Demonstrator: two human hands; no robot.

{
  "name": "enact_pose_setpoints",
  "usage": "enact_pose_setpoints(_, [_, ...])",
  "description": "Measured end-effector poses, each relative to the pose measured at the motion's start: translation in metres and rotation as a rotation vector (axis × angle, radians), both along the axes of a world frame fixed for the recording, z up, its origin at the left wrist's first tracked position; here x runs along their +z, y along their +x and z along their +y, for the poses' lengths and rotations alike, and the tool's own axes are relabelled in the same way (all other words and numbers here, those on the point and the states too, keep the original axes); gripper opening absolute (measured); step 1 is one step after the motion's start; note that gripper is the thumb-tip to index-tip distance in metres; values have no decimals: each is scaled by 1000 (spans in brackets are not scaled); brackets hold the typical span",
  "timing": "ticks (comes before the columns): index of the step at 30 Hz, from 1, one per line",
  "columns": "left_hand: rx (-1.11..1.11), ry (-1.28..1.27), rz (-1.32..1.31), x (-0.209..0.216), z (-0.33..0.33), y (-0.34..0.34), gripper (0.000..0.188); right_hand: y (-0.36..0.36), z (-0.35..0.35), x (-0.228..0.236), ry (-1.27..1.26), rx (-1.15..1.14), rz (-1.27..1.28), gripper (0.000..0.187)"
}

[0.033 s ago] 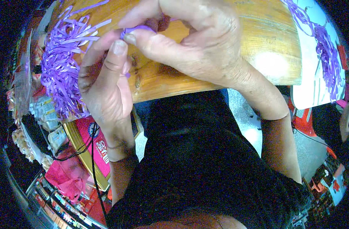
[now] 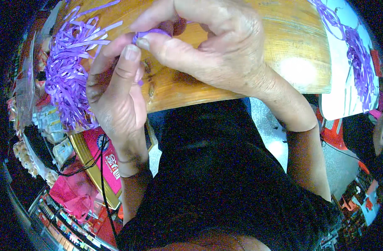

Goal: Tying together strands of purple plastic ribbon to assemble a toy pom-pom.

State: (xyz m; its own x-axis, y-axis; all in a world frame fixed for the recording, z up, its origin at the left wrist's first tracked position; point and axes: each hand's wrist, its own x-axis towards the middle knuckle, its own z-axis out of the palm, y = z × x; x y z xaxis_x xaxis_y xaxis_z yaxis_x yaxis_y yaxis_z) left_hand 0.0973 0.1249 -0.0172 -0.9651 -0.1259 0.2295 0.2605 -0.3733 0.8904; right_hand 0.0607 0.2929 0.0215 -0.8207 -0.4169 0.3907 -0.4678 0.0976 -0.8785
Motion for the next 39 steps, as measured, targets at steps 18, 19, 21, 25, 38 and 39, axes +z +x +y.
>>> enact_pose_setpoints(18, [59, 24, 4, -8, -3, -2, 18, -4, -3, -2, 99, 3, 4, 23])
enact_pose_setpoints(19, [62, 23, 4, -6, -4, -2, 18, -8, -3, -14, -20, 38, 62, 23])
enact_pose_setpoints(21, [-7, 26, -17, 0, -7, 1, 20, -7, -5, -12, -140, 78, 118, 22])
enact_pose_setpoints(25, [22, -5, 16, -2, -8, -2, 16, -4, -3, -7, -59, -32, -86, 18])
enact_pose_setpoints(38, [61, -157, -11, -6, -10, -3, 17, -9, -4, -15, -22, 36, 47, 16])
enact_pose_setpoints(39, [58, -169, -4, -5, -11, -3, 16, -10, -4, -15, -23, 38, 46, 16])
